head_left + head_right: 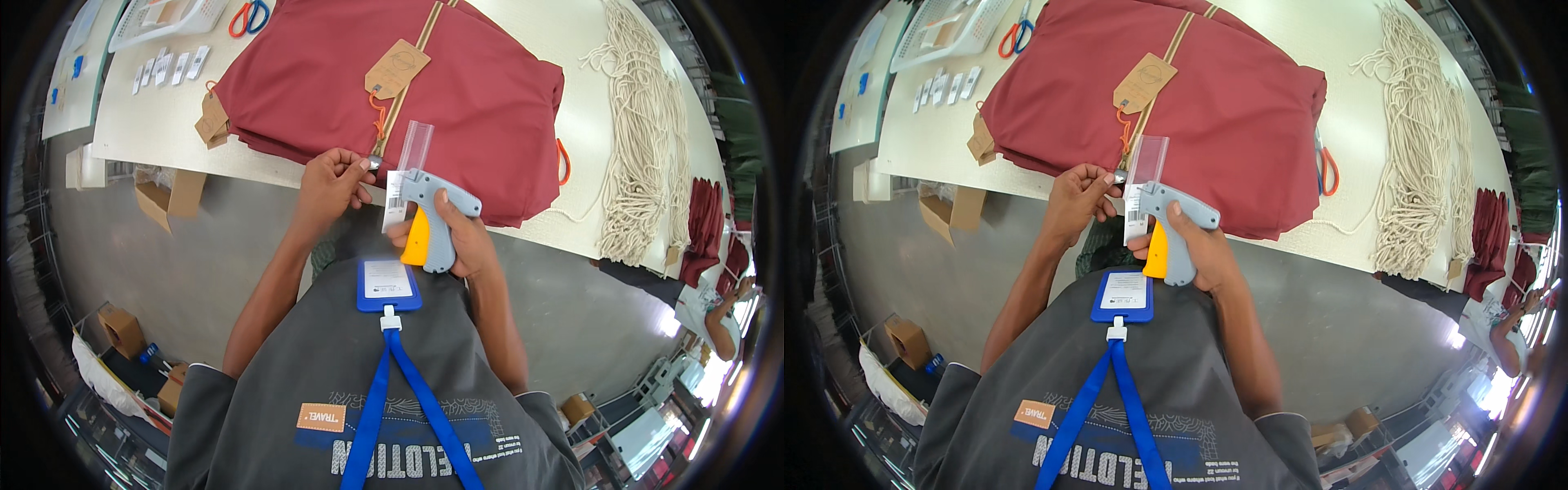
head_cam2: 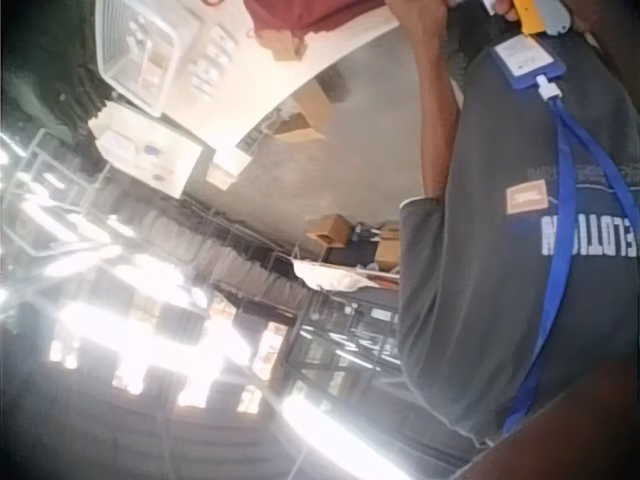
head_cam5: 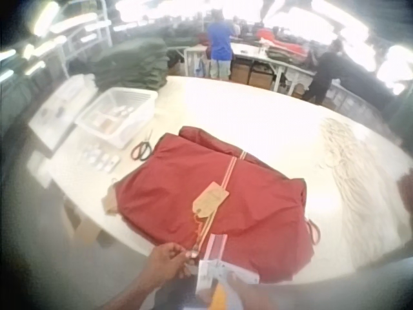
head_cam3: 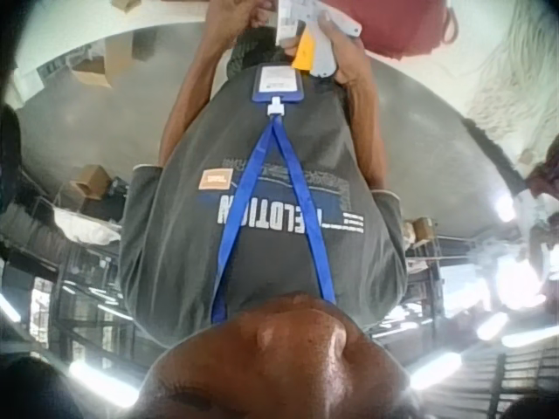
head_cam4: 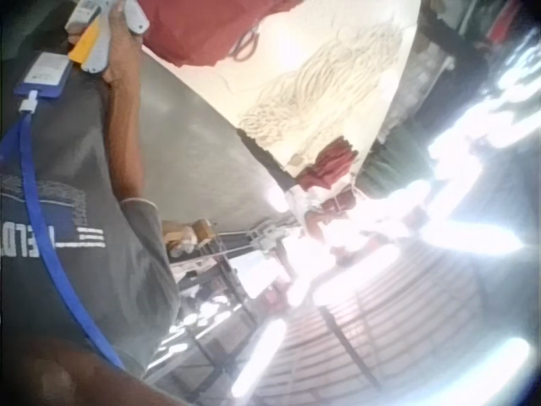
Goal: The person attaches tags to folded red fabric items using a hot glue gun. They pick up each item, apply glue to a tag, press it onto the fabric, and place the item aside. The process is repeated for multiple items.
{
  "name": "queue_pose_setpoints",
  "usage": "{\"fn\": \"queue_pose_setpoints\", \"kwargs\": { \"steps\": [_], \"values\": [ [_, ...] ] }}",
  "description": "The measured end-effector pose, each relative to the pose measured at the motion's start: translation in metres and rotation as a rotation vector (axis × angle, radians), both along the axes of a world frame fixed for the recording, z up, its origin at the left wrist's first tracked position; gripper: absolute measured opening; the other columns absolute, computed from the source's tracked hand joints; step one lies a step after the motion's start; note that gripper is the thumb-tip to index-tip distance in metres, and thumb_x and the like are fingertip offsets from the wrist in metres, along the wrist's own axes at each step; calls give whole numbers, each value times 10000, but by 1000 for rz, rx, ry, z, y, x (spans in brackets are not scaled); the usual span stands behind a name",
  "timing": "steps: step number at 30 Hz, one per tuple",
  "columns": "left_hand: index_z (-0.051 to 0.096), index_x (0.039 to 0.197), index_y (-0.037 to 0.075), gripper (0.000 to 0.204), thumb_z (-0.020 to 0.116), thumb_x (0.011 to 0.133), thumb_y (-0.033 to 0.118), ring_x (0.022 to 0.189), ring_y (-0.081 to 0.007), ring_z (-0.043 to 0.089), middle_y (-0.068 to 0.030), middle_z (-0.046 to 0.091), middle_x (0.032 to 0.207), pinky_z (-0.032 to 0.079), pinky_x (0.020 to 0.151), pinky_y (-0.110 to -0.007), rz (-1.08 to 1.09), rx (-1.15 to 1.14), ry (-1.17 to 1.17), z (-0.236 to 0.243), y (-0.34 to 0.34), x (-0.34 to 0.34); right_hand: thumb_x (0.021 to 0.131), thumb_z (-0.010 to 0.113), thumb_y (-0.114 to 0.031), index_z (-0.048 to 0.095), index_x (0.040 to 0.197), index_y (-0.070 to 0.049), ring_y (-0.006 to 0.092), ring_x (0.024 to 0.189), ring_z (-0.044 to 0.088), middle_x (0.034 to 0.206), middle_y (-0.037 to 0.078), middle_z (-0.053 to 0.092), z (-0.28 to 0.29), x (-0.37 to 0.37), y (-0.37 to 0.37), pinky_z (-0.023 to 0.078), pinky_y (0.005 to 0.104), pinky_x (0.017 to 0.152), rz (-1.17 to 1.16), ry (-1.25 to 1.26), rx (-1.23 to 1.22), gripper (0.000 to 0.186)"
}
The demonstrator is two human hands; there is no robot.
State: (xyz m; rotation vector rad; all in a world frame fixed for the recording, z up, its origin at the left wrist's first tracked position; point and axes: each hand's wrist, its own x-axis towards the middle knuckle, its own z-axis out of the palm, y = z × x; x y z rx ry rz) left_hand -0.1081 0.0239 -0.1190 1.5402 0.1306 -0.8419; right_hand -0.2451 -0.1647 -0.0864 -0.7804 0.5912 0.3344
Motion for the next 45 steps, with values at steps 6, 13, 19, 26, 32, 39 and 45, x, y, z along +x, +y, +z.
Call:
{"fn": "queue_pose_setpoints", "kwargs": {
  "steps": [6, 13, 19, 26, 32, 39, 45],
  "values": [
    [631, 1005, 18, 207, 679, 989, 219, 581, -108, 639, -84, 722, 867, 466, 502, -213, 173, -21, 163, -5, -4, -14, 1020, 441, -660, 551, 1291, 54, 316, 865, 757, 1011, 263, 716, -23, 25, -10, 641, 406, 758, 125, 58, 157, 772],
    [644, 972, 32, 257, 753, 944, 263, 593, -96, 633, -61, 700, 835, 447, 486, -213, 279, 37, 322, -3, -19, -10, 1008, 418, -696, 572, 1222, 46, 317, 855, 755, 999, 240, 702, -31, 24, -12, 642, 421, 764, 41, 137, 187, 788],
    [658, 920, -1, 224, 781, 926, 186, 578, -101, 644, -62, 683, 771, 476, 488, -212, 292, 28, 260, -10, -25, -10, 1007, 422, -696, 581, 1184, 31, 318, 842, 756, 994, 253, 707, -32, 21, -10, 641, 423, 756, 3, 103, 239, 765],
    [633, 1005, 7, 168, 656, 1019, 173, 623, -79, 638, -38, 678, 827, 472, 523, -203, 127, -112, 9, -9, 0, -20, 1012, 403, -698, 559, 1223, 37, 320, 805, 754, 953, 256, 723, -29, 23, -12, 634, 399, 726, 110, 100, 204, 781],
    [611, 1025, 21, 173, 614, 1050, 192, 667, -75, 641, -19, 663, 833, 482, 568, -202, 40, -203, -136, -13, 11, -20, 995, 391, -721, 559, 1218, 40, 336, 830, 741, 948, 260, 714, -27, 18, -12, 620, 407, 750, 148, 77, 237, 811],
    [624, 1006, 22, 136, 607, 1044, 151, 682, -56, 632, -25, 711, 875, 477, 568, -208, 15, -176, -210, -11, 12, -21, 1001, 392, -711, 575, 1194, 36, 336, 838, 740, 956, 257, 718, -27, 19, -11, 616, 410, 769, 149, 47, 249, 792],
    [624, 1008, 23, 128, 602, 1046, 144, 695, -53, 624, -19, 705, 876, 472, 583, -205, 1, -189, -202, -9, 13, -20, 995, 410, -712, 575, 1195, 33, 337, 845, 743, 949, 246, 719, -28, 20, -9, 619, 404, 765, 154, 61, 246, 789]
  ]
}}
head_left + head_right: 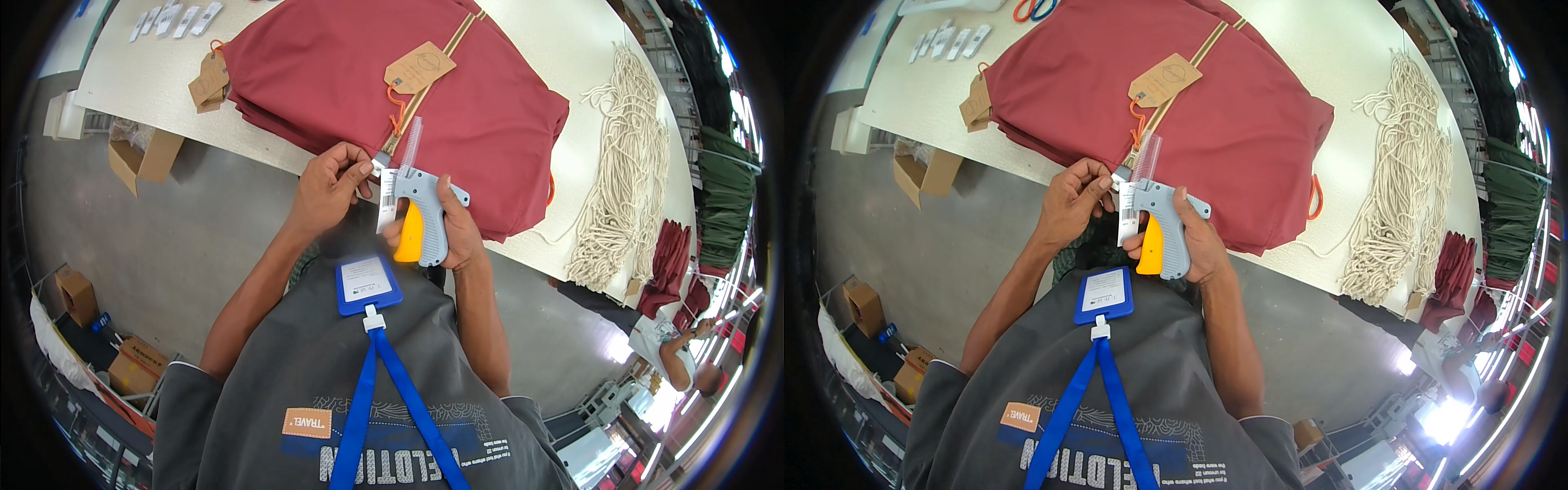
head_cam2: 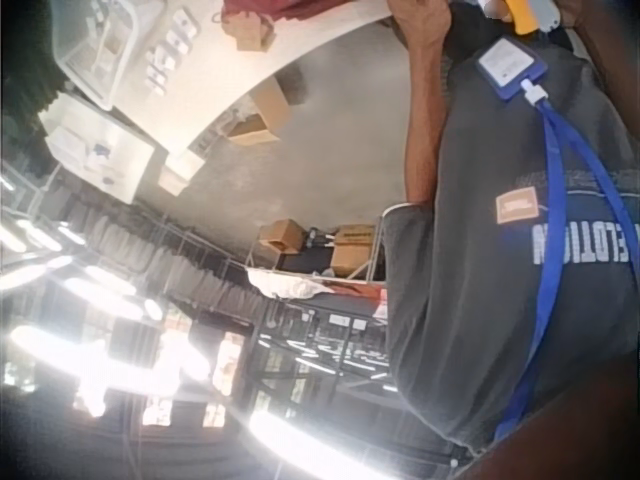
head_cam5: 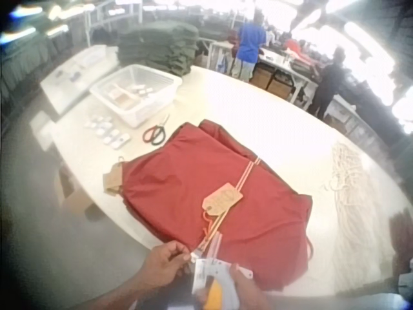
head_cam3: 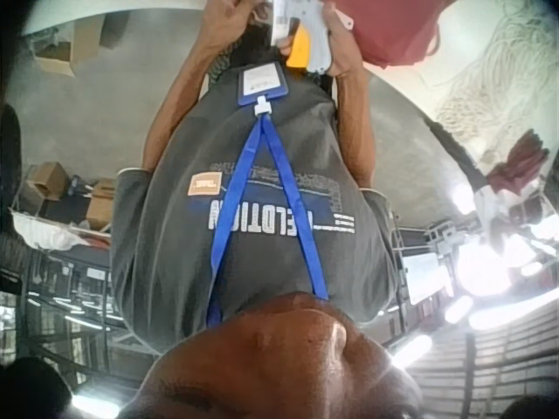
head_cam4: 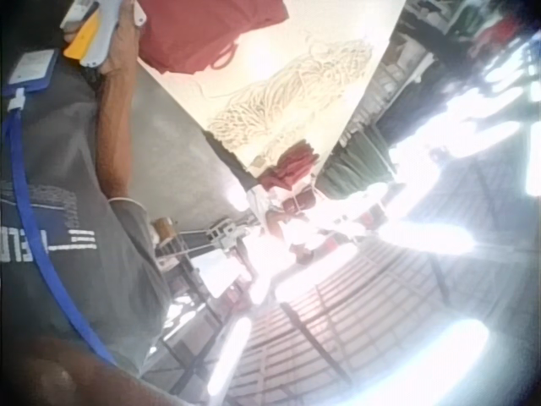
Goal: The person attaches tags to folded red fabric items using a hot glue gun. They pick up each item, apply glue to a tag, press it onto the fabric, and place the item aside. The process is repeated for multiple items.
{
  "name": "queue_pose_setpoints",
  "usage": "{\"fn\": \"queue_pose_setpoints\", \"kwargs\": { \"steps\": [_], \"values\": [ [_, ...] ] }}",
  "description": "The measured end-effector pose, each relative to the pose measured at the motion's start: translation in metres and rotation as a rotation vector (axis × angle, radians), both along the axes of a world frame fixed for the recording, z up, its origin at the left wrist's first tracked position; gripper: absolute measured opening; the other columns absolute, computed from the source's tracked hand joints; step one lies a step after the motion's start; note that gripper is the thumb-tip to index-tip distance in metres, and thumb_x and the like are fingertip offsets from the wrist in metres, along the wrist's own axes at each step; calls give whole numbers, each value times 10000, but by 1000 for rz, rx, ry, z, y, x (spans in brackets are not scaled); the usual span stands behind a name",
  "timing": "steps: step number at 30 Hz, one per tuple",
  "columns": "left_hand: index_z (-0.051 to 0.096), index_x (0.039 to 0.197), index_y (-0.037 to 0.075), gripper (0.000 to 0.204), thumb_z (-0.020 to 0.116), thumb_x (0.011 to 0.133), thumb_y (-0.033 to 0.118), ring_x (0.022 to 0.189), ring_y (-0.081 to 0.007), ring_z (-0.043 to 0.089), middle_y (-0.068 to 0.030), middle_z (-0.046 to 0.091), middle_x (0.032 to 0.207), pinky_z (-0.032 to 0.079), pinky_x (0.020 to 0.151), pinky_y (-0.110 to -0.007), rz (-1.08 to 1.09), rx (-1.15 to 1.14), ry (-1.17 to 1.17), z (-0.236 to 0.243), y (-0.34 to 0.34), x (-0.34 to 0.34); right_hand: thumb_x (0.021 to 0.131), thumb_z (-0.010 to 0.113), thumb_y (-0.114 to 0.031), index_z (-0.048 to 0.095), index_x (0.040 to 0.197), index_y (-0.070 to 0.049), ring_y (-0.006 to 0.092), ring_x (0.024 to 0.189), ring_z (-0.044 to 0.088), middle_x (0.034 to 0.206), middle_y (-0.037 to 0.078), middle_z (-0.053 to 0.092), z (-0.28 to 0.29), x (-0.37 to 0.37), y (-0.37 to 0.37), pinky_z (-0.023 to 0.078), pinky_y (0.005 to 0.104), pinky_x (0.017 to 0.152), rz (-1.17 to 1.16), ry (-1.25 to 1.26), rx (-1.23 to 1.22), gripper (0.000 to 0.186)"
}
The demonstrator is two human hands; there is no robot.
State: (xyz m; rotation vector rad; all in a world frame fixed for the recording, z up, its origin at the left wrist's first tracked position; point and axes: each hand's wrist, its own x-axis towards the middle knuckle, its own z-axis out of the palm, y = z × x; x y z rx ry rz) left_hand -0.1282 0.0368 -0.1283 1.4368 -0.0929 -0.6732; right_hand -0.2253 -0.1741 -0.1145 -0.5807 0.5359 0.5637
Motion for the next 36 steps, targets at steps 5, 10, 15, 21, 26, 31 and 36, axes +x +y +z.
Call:
{"fn": "queue_pose_setpoints", "kwargs": {
  "steps": [5, 10, 15, 21, 26, 31, 36],
  "values": [
    [625, 1010, 25, 126, 599, 1048, 142, 698, -49, 619, -10, 693, 869, 469, 589, -202, -8, -13, -16, 0, 1, 0, 990, 428, -711, 573, 1210, 30, 327, 845, 742, 963, 222, 711, -2, -1, 0, 620, 409, 767, -3, -4, -22, 786],
    [624, 1023, 29, 144, 598, 1054, 168, 712, -54, 623, -11, 690, 870, 473, 600, -205, -25, -6, -15, 0, 2, 0, 994, 437, -699, 571, 1231, 19, 311, 845, 739, 987, 194, 703, -2, -1, 2, 620, 406, 763, 1, -12, -4, 768],
    [619, 1041, 35, 176, 593, 1065, 207, 739, -66, 630, -9, 683, 877, 484, 627, -212, -59, -26, -30, 0, 4, 2, 1007, 430, -683, 564, 1270, 5, 296, 837, 740, 982, 187, 711, 2, 0, 8, 618, 397, 756, -4, -25, -67, 748],
    [620, 1046, 33, 167, 598, 1061, 199, 740, -65, 628, -8, 688, 882, 485, 633, -216, -70, -41, -30, 1, 6, 4, 1010, 447, -675, 572, 1293, 21, 274, 762, 756, 903, 222, 735, 4, 0, 14, 640, 364, 673, -37, -35, -116, 761],
    [626, 1061, 34, 134, 602, 1052, 166, 754, -60, 625, -9, 688, 889, 486, 649, -214, -39, -31, -49, 6, 6, 2, 1015, 443, -667, 561, 1306, 25, 280, 756, 754, 885, 224, 733, 1, -1, 14, 636, 367, 676, -70, -35, -59, 759],
    [625, 1063, 7, 100, 609, 1033, 102, 763, -76, 628, -17, 684, 888, 506, 684, -224, 0, 34, -126, 15, 5, -1, 1010, 428, -678, 586, 1223, 4, 328, 823, 743, 949, 213, 726, 0, 1, 12, 619, 423, 740, -39, -75, -12, 732],
    [638, 1009, -26, 59, 634, 993, 31, 744, -104, 657, -49, 697, 855, 537, 686, -258, 58, 276, -426, 25, 0, -8, 1024, 367, -688, 543, 1270, 15, 305, 779, 750, 923, 239, 730, 0, 3, 16, 626, 383, 703, -77, -48, 53, 765]
  ]
}}
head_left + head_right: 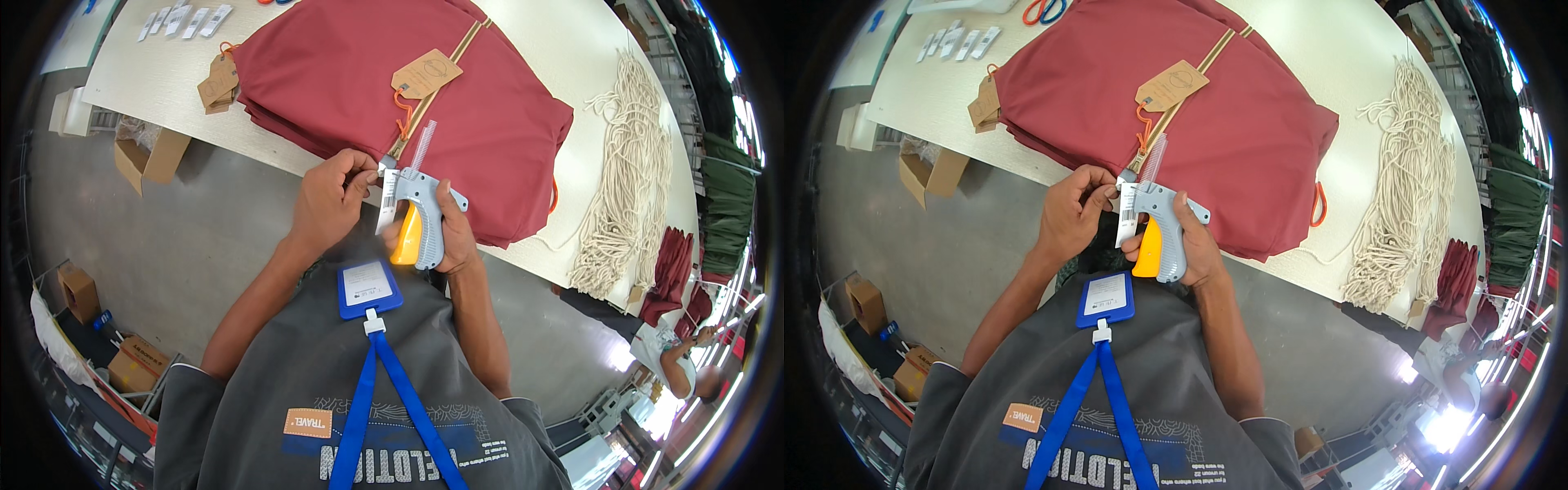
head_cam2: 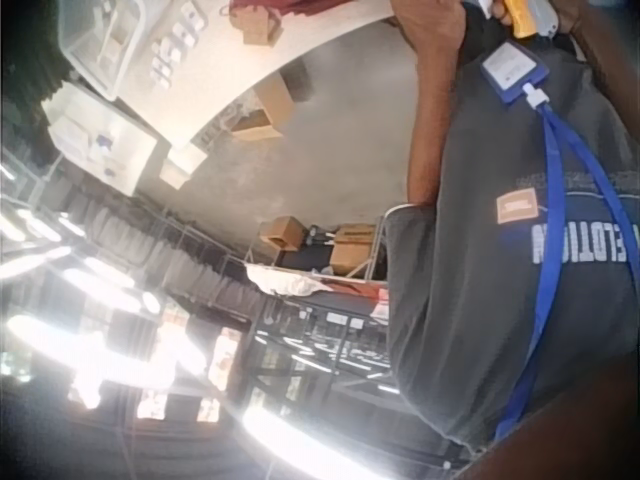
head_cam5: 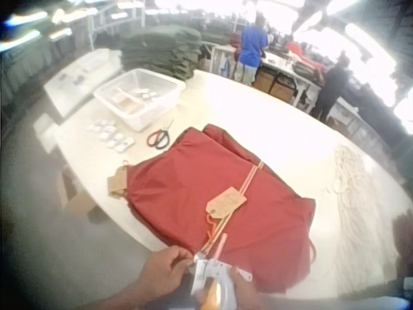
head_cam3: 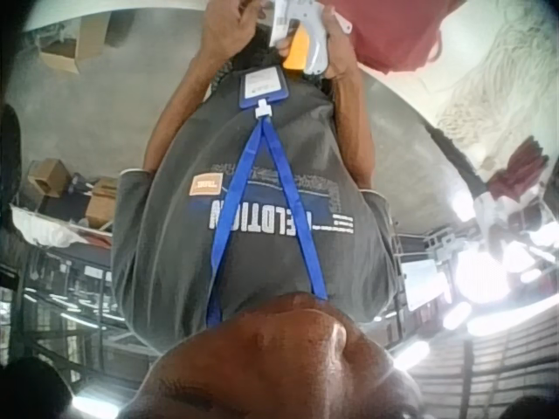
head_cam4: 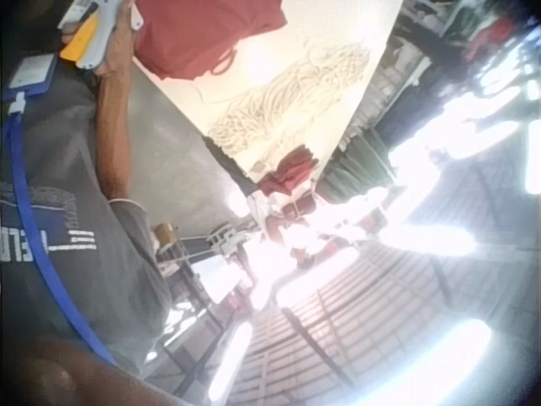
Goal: The person attaches tags to folded red fabric items using a hot glue gun. They pick up each item, apply glue to a tag, press it onto the fabric, and place the item aside. The process is repeated for multiple items.
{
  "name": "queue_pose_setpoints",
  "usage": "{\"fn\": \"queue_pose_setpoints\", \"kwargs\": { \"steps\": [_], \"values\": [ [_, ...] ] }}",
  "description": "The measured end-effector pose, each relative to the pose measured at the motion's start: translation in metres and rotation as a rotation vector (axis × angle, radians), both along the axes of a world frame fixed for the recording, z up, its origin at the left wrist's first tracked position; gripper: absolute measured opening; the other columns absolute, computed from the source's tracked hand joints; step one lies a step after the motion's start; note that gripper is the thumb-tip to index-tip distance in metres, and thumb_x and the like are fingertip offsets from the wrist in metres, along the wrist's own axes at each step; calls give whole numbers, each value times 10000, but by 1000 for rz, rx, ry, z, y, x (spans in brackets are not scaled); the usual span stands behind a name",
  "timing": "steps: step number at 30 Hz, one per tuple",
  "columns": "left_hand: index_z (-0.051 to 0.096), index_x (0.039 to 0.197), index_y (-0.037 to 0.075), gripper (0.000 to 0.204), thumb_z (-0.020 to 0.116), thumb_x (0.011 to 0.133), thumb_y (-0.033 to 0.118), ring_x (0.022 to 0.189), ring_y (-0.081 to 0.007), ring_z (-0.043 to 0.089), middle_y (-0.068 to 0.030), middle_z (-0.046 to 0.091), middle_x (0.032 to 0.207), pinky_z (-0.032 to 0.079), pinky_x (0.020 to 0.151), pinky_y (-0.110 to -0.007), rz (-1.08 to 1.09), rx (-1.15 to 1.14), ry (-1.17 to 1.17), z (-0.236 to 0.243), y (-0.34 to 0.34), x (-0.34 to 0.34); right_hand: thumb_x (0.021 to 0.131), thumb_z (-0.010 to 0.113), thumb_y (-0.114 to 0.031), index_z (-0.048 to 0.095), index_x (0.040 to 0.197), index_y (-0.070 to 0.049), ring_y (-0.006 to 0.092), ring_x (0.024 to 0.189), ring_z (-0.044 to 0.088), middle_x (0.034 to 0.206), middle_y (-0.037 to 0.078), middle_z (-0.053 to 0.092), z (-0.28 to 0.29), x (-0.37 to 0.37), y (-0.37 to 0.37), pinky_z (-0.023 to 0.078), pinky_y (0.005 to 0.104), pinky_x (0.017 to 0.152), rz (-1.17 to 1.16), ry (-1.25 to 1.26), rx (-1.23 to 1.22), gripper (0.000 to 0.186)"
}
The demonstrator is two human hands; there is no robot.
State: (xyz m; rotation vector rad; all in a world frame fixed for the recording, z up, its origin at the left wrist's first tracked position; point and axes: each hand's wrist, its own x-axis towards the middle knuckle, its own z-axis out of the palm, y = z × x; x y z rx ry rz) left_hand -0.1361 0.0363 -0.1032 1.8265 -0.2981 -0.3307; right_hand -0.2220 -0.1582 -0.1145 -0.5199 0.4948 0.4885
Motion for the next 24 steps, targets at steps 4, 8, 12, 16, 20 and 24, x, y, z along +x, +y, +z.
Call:
{"fn": "queue_pose_setpoints", "kwargs": {
  "steps": [4, 8, 12, 16, 20, 24],
  "values": [
    [659, 982, -8, 35, 663, 952, 10, 733, -174, 686, -92, 705, 855, 539, 654, -299, 83, 69, -171, 2, -6, -9, 1024, 348, -696, 553, 1244, 7, 308, 779, 748, 923, 240, 729, -2, 2, 1, 624, 383, 700, 4, -13, -8, 764],
    [671, 970, 21, 60, 695, 915, 18, 735, -265, 695, -114, 699, 872, 540, 634, -343, 158, 58, -288, -1, -13, -18, 1020, 335, -706, 566, 1214, -5, 311, 783, 744, 923, 241, 730, -7, 2, 1, 622, 394, 709, -6, -34, 19, 763],
    [672, 972, 14, 84, 701, 899, -14, 750, -276, 701, -123, 693, 868, 553, 645, -343, 219, 9, -336, -5, -19, -22, 1016, 322, -717, 570, 1210, -11, 311, 788, 743, 921, 243, 732, -12, 4, -1, 620, 404, 727, 8, -87, 58, 774],
    [681, 983, 4, 102, 700, 891, -36, 759, -276, 705, -126, 691, 879, 559, 653, -336, 238, -2, -345, -6, -21, -24, 1009, 325, -728, 568, 1220, -17, 312, 788, 743, 919, 246, 733, -13, 7, -2, 619, 402, 734, 45, -70, 54, 780],
    [694, 995, 0, 104, 696, 897, -37, 755, -262, 703, -124, 690, 890, 556, 652, -326, 251, -27, -330, -7, -24, -27, 1001, 337, -738, 568, 1227, -29, 309, 752, 740, 904, 242, 732, -11, 10, 0, 619, 397, 712, 74, -37, 17, 779],
    [712, 1011, -6, 113, 692, 904, -37, 758, -243, 700, -120, 689, 902, 552, 650, -318, 272, -60, -310, -8, -26, -30, 1001, 353, -735, 574, 1206, -36, 283, 667, 717, 811, 198, 709, -13, 10, 5, 596, 372, 623, 55, -35, -50, 761]
  ]
}}
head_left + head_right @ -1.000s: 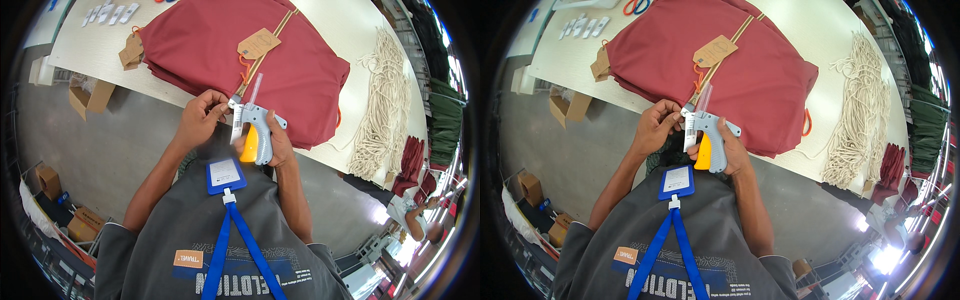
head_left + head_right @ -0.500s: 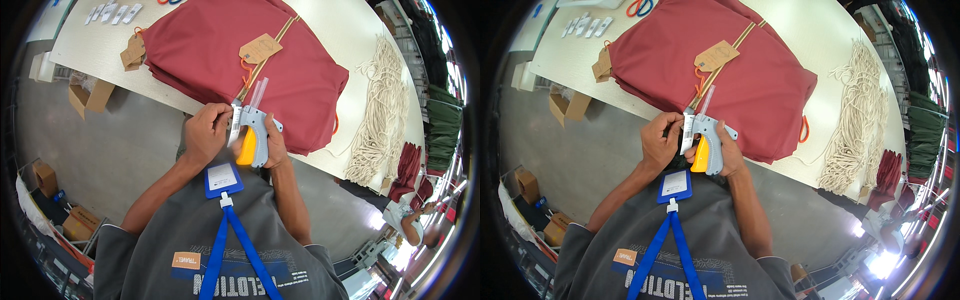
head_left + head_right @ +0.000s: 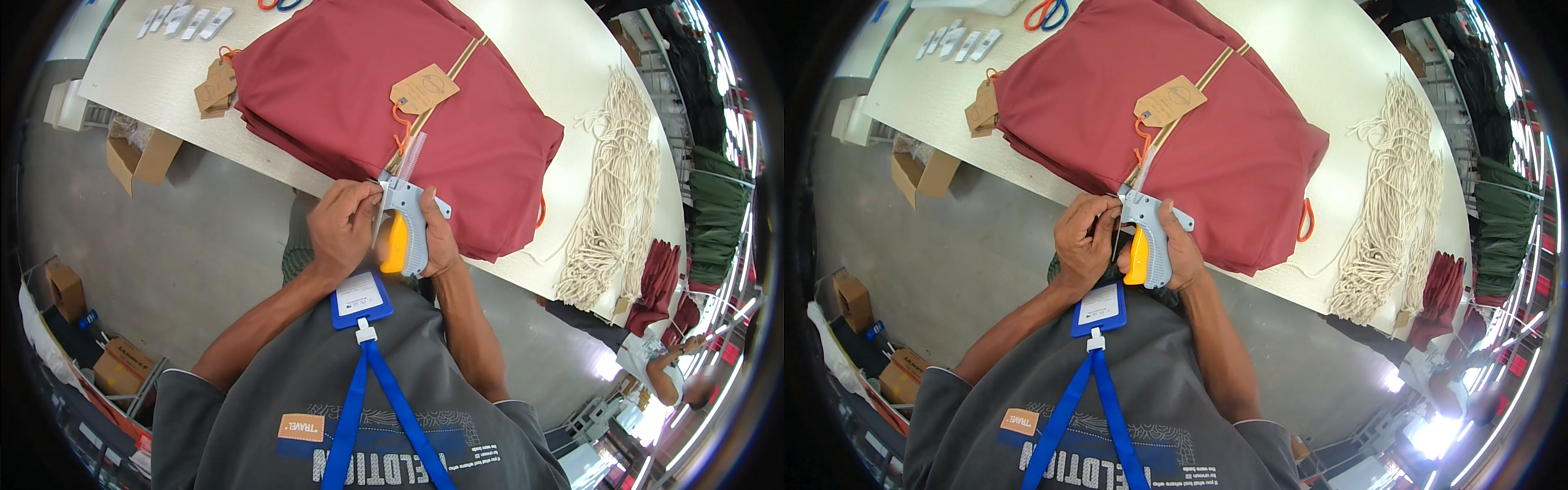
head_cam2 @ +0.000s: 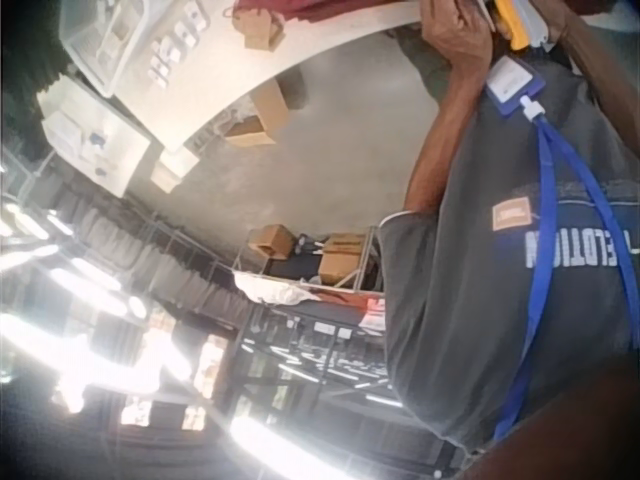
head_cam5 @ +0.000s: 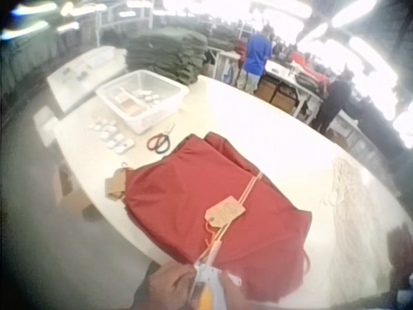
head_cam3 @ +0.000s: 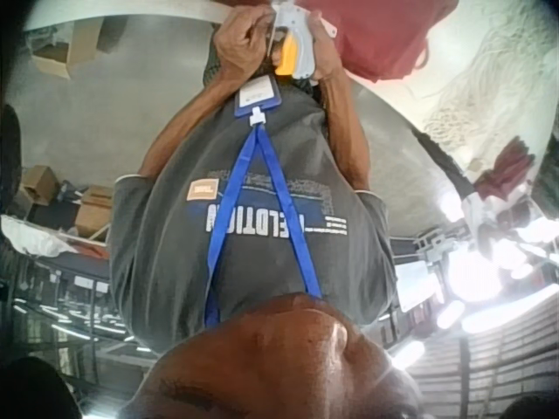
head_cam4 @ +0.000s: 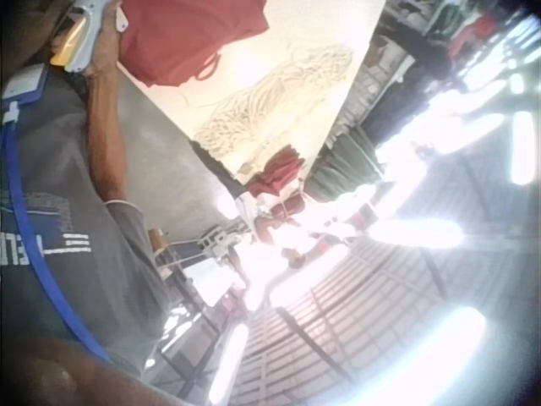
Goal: The person attaches tags to folded red fabric items using a hot glue gun. They pick up each item, apply glue to a tag, press it onto the fabric, and place the item aside. The process is repeated for multiple items.
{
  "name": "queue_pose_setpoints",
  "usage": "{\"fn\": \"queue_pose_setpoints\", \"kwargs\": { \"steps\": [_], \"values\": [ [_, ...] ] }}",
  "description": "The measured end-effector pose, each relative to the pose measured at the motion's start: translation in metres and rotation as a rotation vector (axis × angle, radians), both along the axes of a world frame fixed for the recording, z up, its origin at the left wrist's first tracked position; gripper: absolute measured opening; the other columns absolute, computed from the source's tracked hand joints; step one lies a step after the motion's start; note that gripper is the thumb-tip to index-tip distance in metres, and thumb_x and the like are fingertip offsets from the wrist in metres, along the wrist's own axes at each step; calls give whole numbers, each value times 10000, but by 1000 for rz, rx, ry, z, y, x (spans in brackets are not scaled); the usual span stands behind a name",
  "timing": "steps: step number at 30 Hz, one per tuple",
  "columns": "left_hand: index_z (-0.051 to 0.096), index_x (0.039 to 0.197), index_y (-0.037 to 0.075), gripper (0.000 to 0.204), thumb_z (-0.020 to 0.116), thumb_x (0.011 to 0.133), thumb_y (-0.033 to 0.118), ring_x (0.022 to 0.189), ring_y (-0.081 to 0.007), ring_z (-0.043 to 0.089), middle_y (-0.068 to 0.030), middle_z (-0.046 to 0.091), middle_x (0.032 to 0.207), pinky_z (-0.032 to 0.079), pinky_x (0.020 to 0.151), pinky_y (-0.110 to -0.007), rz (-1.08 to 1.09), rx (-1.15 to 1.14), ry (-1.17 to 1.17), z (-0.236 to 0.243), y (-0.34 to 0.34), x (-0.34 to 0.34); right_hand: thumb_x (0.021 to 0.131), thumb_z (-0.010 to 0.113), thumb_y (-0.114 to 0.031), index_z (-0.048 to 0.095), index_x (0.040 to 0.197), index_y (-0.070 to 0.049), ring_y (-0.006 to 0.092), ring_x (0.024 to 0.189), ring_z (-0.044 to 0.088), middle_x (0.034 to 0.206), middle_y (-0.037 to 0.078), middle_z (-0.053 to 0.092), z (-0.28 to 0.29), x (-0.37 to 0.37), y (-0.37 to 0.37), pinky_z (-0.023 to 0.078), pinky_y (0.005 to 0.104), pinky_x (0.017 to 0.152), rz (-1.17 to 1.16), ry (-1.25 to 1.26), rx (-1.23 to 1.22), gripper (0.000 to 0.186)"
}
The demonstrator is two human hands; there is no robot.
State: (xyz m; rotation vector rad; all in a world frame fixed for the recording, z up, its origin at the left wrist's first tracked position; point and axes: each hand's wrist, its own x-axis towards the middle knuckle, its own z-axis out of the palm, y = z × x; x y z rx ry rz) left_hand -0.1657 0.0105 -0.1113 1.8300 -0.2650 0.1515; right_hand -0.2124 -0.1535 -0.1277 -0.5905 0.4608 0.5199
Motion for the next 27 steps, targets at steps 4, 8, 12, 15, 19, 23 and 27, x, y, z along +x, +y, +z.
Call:
{"fn": "queue_pose_setpoints", "kwargs": {
  "steps": [4, 8, 12, 15, 19, 23, 27],
  "values": [
    [723, 1015, -11, 116, 687, 909, -44, 763, -218, 699, -119, 689, 905, 547, 648, -305, 28, -17, 38, -3, -1, -1, 1007, 366, -726, 584, 1160, -35, 250, 595, 680, 737, 153, 674, -12, 4, 2, 548, 334, 539, 1, -137, 264, 740],
    [705, 1026, -26, 96, 678, 935, -32, 756, -154, 691, -91, 692, 904, 542, 651, -277, 4, -112, 60, -9, -1, 3, 1010, 349, -729, 585, 1146, -22, 247, 586, 672, 752, 161, 682, -11, 3, 5, 539, 322, 534, -8, -112, 150, 758],
    [680, 1042, -29, 91, 682, 958, 5, 781, -95, 671, -56, 695, 927, 547, 679, -248, -23, -297, 429, -10, 0, 3, 1000, 323, -742, 565, 1215, -1, 296, 736, 742, 802, 187, 701, 8, 0, 8, 609, 370, 617, -62, 15, -53, 809],
    [650, 1097, -30, 165, 701, 952, 28, 810, -77, 661, -48, 699, 944, 546, 710, -230, -29, -441, 603, -9, 3, 7, 989, 322, -745, 536, 1274, 21, 345, 888, 765, 958, 227, 711, 21, -2, 7, 654, 444, 726, -18, 16, -50, 845],
    [648, 1085, -32, 172, 715, 941, 35, 797, -77, 653, -43, 705, 912, 538, 722, -223, -48, -462, 694, -10, 2, 13, 968, 386, -749, 536, 1304, 15, 361, 897, 757, 1018, 266, 712, 34, -9, 1, 645, 460, 781, 43, 67, -110, 848],
    [663, 1029, -22, 109, 706, 938, 20, 780, -80, 653, -47, 710, 907, 532, 715, -229, -16, -477, 840, -11, -1, 17, 963, 409, -745, 529, 1335, 7, 371, 920, 752, 1023, 269, 717, 45, -17, 5, 640, 470, 815, 14, 101, -235, 848],
    [643, 1032, 0, 123, 716, 953, 60, 737, -98, 656, -56, 701, 894, 540, 677, -243, 74, -504, 841, -16, -3, 24, 1001, 518, -619, 512, 1347, 47, 349, 901, 760, 1082, 236, 704, 60, -49, -4, 649, 470, 790, -204, 80, -273, 750]
  ]
}}
